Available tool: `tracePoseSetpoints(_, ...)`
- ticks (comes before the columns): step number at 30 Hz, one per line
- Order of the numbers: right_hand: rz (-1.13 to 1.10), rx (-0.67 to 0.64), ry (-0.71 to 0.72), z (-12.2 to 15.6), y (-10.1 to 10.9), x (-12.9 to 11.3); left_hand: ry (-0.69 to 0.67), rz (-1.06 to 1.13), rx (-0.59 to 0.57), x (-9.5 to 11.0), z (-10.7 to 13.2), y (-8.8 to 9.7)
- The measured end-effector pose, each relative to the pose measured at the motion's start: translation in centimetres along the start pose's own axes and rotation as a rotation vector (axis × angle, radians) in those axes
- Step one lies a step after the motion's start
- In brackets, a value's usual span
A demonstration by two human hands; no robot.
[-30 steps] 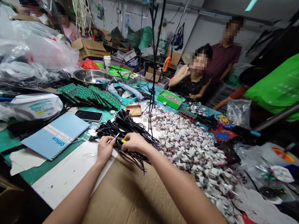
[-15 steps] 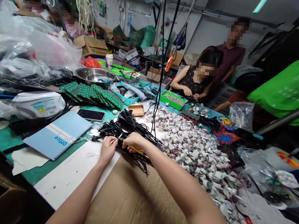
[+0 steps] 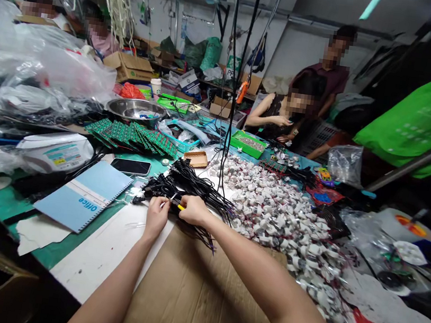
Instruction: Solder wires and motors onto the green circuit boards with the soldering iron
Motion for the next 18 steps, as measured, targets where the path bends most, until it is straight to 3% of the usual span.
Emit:
tracePoseSetpoints(6, -0.179, 0.024, 0.023, 1.3, 0.0, 1.2, -0.033, -0.009, 0.015, 0.9, 0.2, 0.1)
tracePoseSetpoints(11, -0.408, -0.002, 0.075, 2.8, 1.3, -0.9, -0.004, -0.041, 0.015, 0.0, -0.1, 0.0)
tracePoseSetpoints(15, -0.965, 0.192, 0.025, 6.5, 7.3, -2.1, 0.025, -0.039, -0.017, -0.6, -0.3, 0.3)
tracePoseSetpoints(18, -1.121, 0.523, 0.013, 13.6, 12.9, 0.4, 0.052, -0.014, -0.034, -0.7, -0.4, 0.5)
Point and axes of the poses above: each hand's wrist, its own z-axis away from the middle knuckle, its own y-axis out of the back of the hand, x = y × z, the point moved 10 cm from there along -z, towards the middle knuckle, and after that the axes turned 14 degrees about x, right-handed, at the moved point
